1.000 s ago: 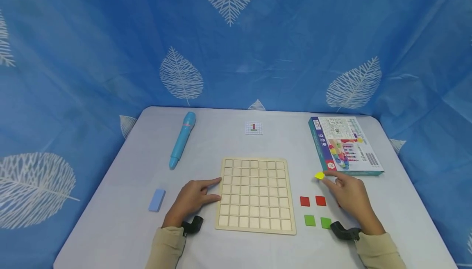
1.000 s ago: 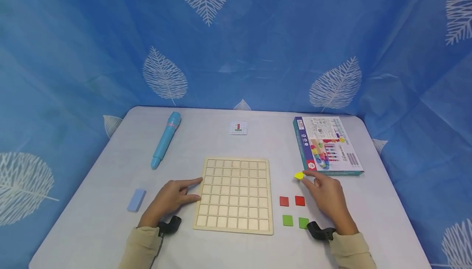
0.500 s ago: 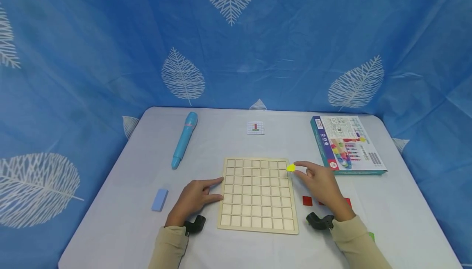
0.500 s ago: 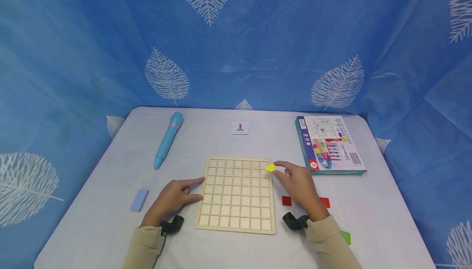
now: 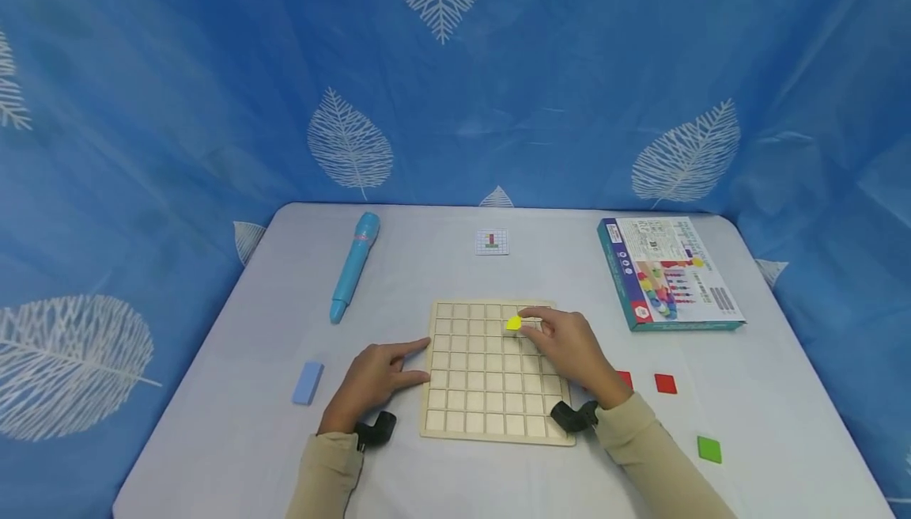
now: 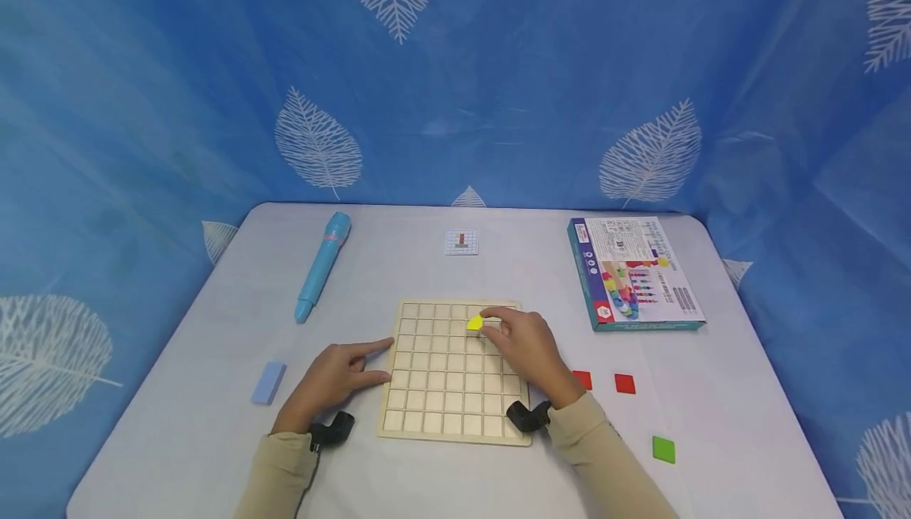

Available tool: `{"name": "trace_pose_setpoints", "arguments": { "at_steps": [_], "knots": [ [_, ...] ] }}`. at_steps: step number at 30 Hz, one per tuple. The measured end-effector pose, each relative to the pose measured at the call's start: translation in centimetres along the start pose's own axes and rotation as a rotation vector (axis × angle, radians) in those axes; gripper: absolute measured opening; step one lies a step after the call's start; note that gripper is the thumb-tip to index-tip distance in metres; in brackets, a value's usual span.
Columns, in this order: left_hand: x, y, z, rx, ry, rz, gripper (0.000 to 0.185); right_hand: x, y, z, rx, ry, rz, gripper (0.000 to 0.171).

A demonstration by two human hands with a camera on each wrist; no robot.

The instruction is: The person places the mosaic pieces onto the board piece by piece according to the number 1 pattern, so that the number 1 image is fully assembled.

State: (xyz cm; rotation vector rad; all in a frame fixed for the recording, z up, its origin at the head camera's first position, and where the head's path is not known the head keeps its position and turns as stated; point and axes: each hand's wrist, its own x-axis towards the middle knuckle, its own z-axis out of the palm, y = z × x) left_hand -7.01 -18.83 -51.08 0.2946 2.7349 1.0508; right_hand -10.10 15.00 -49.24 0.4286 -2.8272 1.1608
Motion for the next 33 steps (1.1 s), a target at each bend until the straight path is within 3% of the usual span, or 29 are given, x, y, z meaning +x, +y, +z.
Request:
{"name": "trace_pose_setpoints", "arguments": {
  "at_steps": [24, 33],
  "knots": [
    [0.4, -0.5, 0.2, -0.013, -0.036, -0.025, 0.062, 2.3, -0.7, 4.8, 0.107, -0.07, 0.009, 0.024],
    [0.5, -0.5, 0.1, -0.002, -0.033, -0.021, 0.062, 2.7, -1.0, 6.0, 0.015, -0.037, -0.02, 0.024]
  ]
}}
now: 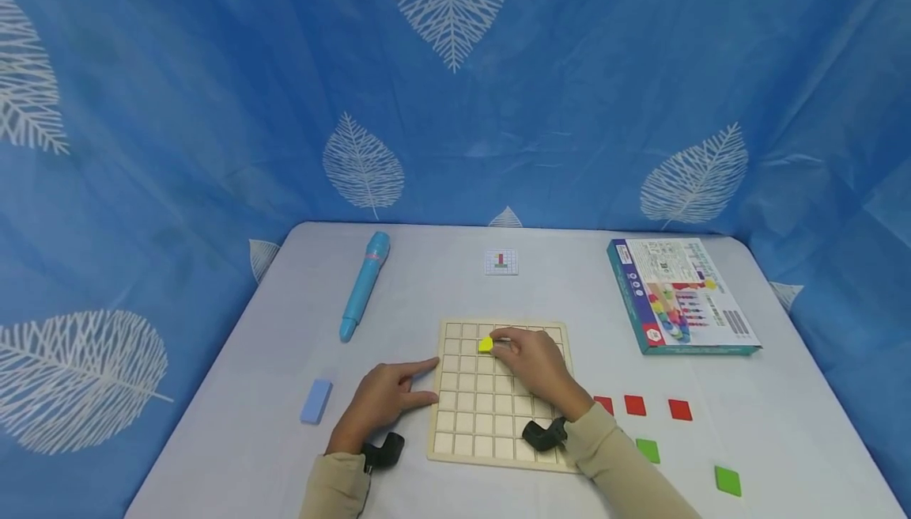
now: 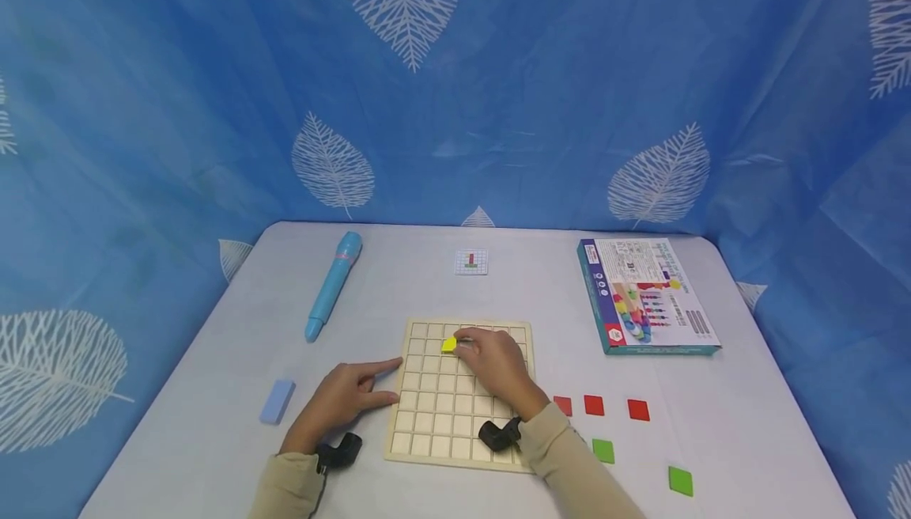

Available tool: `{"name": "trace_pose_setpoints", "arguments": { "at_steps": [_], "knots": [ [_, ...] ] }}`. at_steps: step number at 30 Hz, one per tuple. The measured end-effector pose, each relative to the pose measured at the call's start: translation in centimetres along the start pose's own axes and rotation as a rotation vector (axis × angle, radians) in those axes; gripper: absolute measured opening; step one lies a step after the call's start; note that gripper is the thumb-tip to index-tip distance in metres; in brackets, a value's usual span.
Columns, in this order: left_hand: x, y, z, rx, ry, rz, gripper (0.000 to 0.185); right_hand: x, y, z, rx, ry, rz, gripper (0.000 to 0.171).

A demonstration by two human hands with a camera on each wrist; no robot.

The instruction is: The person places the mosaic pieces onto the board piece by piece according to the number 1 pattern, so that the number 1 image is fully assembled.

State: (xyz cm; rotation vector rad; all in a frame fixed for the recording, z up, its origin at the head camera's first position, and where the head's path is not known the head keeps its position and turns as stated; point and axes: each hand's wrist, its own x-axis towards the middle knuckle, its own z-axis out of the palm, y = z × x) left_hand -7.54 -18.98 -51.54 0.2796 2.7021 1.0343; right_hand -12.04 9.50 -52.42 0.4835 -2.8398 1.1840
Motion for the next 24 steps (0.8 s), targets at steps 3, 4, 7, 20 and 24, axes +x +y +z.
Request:
{"name": "trace_pose_setpoints", "arguments": {
  "at_steps": [3, 4, 7, 20, 24],
  "knots": [
    [-0.04, 0.0, 0.04, 0.003, 0.008, 0.013, 0.061, -0.07, -0.2, 0.07, -0.028, 0.015, -0.015, 0.023],
    [-0.05, 0.0, 0.05, 0.004, 0.011, 0.016, 0.061, -0.09, -0.26, 0.08, -0.036, 0.017, -0.02, 0.023],
    [-0.09, 0.03, 0.12, 0.0, 0.014, 0.019, 0.061, -0.29, -0.38, 0.04, -0.06, 0.009, -0.027, 0.024],
    [-0.15, 0.0, 0.2, -0.007, 0.01, 0.019, 0.061, -0.38, -0.23, 0.18, -0.082, 0.023, -0.017, 0.026],
    [-0.12, 0.0, 0.29, -0.002, 0.013, 0.024, 0.061, -0.44, 0.01, 0.26, -0.089, 0.029, -0.023, 0.027]
  ]
}}
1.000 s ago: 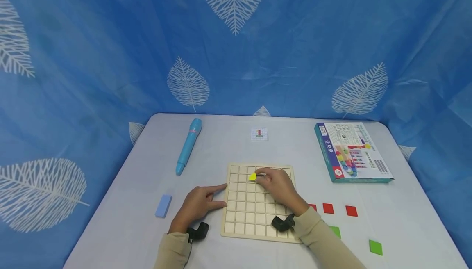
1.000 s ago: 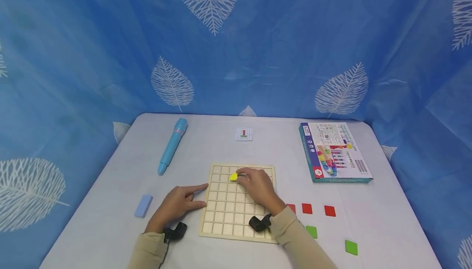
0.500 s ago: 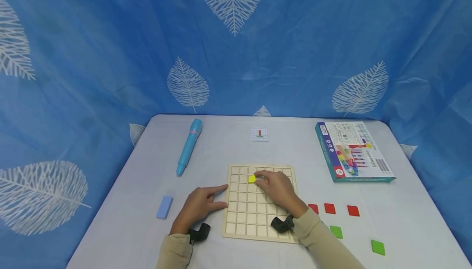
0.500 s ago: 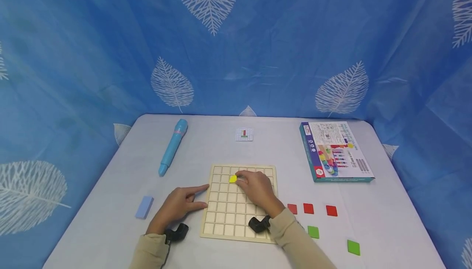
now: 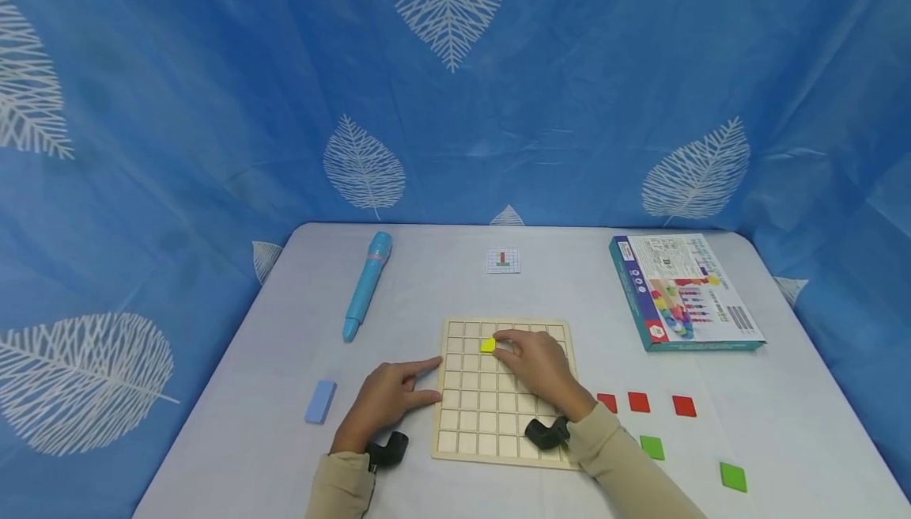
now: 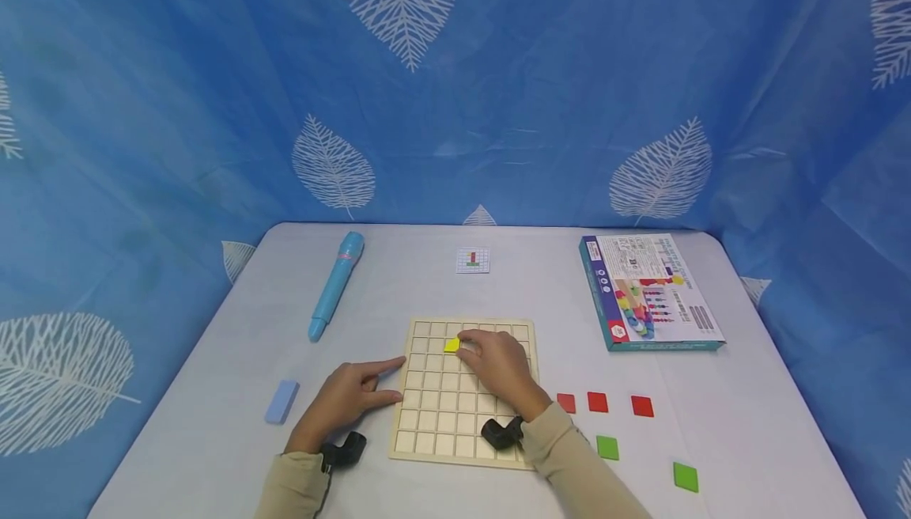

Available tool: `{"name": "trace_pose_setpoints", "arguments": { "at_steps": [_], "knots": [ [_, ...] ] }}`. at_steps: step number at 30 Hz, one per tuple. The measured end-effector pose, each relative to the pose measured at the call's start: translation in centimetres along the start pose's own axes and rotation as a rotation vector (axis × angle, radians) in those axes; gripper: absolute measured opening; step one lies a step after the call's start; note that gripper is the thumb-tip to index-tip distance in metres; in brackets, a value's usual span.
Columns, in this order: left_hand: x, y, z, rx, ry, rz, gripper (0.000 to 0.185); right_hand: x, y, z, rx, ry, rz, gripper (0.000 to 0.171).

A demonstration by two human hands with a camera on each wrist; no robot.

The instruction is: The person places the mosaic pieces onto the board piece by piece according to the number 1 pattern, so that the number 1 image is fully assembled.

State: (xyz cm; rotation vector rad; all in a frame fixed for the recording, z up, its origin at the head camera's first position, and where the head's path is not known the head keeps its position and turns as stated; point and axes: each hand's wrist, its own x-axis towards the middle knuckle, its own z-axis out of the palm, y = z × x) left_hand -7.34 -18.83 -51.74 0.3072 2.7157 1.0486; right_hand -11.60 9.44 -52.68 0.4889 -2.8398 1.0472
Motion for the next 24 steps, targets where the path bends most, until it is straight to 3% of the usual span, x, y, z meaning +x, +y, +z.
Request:
{"name": "trace_pose_setpoints", "arguments": {
  "at_steps": [6, 14, 19, 24],
  "knots": [
    [0.0, 0.0, -0.1, -0.003, -0.014, 0.011, 0.061, -0.3, -0.1, -0.2, 0.008, 0.006, -0.004, 0.029],
    [0.0, 0.0, -0.6, -0.013, 0.027, 0.01, 0.06, 0.3, -0.5, -0.6, 0.09, 0.014, 0.007, 0.036],
    [-0.1, -0.2, -0.6, -0.018, 0.017, -0.007, 0.061, -0.6, -0.9, -1.8, 0.164, -0.027, 0.056, 0.035],
    [0.0, -0.1, -0.5, -0.021, -0.015, 0.0, 0.061, -1.8, -1.3, -3.9, 0.153, -0.035, 0.098, 0.033]
  ]
}}
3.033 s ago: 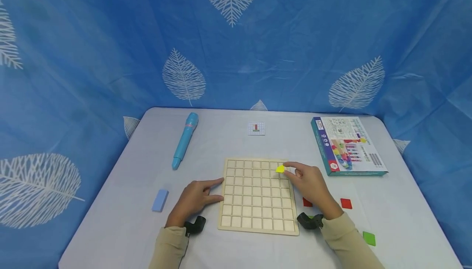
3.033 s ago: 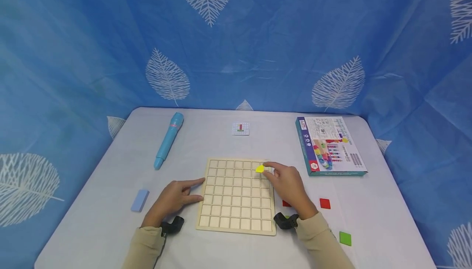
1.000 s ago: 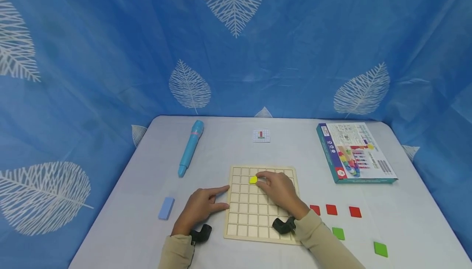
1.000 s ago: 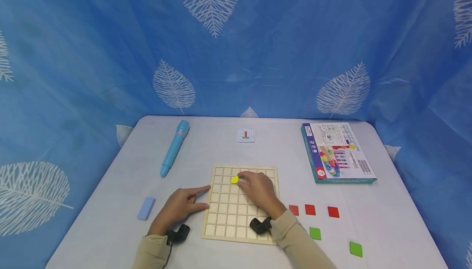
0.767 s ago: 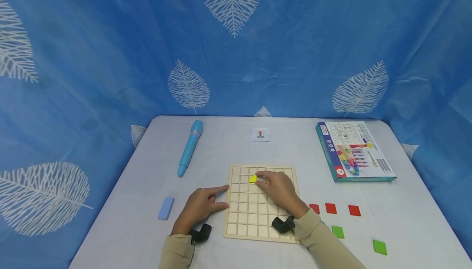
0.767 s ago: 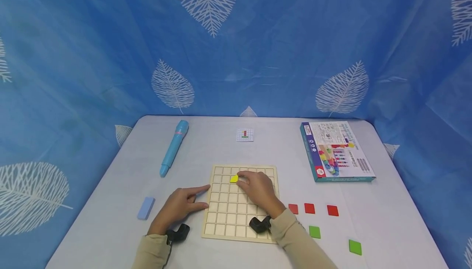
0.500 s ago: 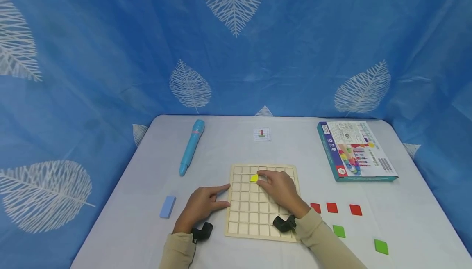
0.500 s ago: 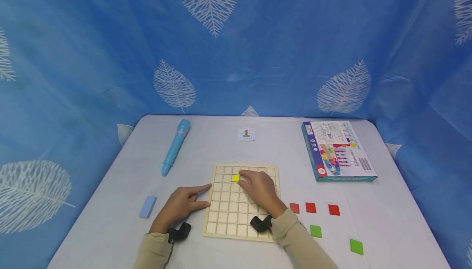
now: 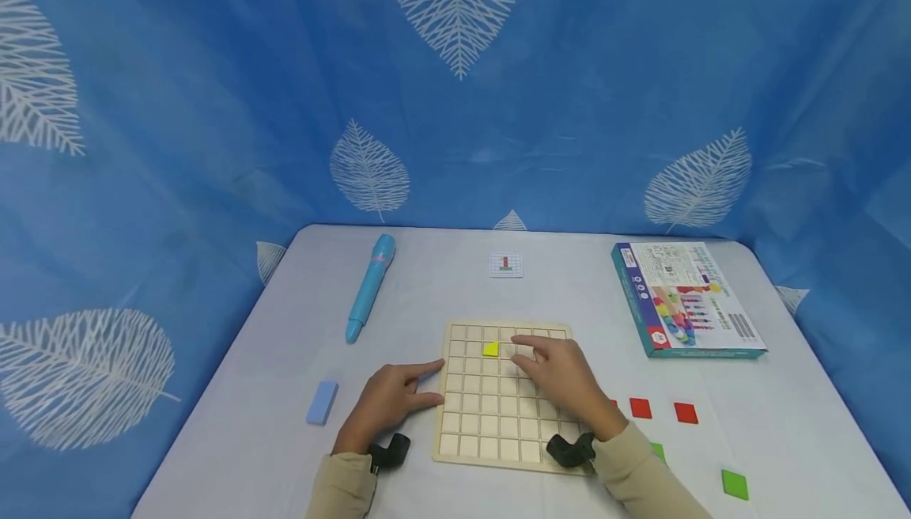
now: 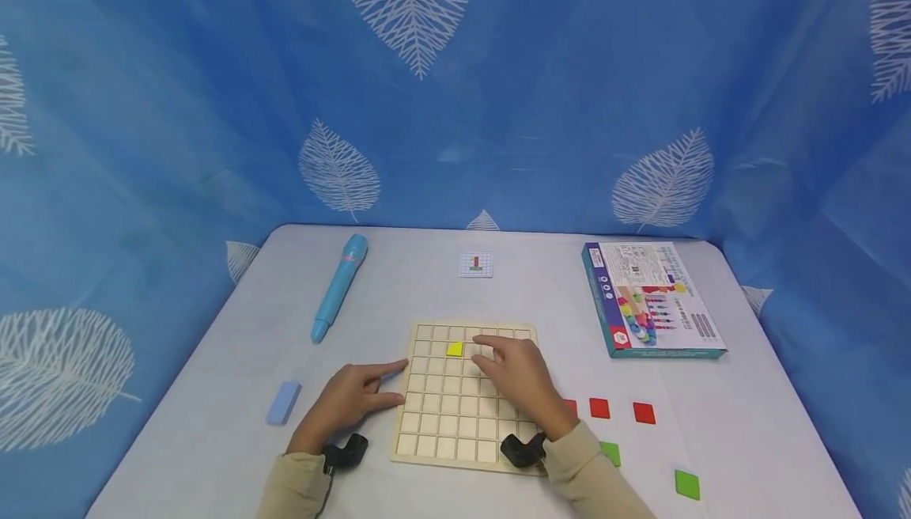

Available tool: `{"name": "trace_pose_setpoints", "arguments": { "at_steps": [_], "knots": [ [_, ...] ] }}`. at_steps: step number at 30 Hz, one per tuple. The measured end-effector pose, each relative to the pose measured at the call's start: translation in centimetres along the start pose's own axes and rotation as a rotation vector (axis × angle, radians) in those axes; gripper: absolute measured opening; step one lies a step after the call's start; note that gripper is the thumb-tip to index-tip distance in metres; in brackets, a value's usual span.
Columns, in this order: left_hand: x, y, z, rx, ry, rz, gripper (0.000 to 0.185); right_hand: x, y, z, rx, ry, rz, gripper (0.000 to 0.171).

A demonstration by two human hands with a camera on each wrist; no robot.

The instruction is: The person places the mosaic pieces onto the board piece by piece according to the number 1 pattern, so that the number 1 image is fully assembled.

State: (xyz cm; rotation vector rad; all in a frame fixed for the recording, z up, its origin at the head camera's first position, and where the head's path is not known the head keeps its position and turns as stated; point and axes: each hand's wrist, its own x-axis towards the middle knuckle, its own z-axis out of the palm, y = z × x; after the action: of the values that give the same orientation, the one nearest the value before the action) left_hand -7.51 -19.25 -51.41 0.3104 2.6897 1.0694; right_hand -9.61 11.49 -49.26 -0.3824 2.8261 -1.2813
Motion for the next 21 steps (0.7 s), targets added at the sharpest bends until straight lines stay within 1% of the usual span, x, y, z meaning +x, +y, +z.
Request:
{"name": "trace_pose_setpoints", "arguments": {
  "at_steps": [4, 7, 11, 14, 17, 21],
  "knots": [
    [0.0, 0.1, 0.2, 0.005, 0.008, 0.026, 0.06, -0.8, 0.1, -1.5, -0.017, 0.013, 0.002, 0.031],
    [0.0, 0.0, 0.3, 0.007, 0.006, 0.022, 0.06, -1.5, 0.7, -2.4, -0.018, 0.007, 0.007, 0.03],
    [0.0, 0.0, 0.4, 0.017, -0.005, 0.007, 0.061, -2.6, 1.8, -3.0, -0.013, 0.009, 0.023, 0.029],
    [0.0, -0.1, 0.3, 0.021, 0.002, 0.015, 0.06, -3.5, 2.4, -3.3, 0.0, 0.019, 0.035, 0.028],
    [-0.1, -0.1, 0.3, 0.013, 0.019, 0.031, 0.06, -4.3, 3.0, -3.8, 0.003, 0.023, 0.053, 0.029],
    [-0.2, -0.2, 0.2, 0.004, 0.026, 0.036, 0.061, -5.6, 3.8, -4.8, -0.018, 0.019, 0.103, 0.03]
  ]
}}
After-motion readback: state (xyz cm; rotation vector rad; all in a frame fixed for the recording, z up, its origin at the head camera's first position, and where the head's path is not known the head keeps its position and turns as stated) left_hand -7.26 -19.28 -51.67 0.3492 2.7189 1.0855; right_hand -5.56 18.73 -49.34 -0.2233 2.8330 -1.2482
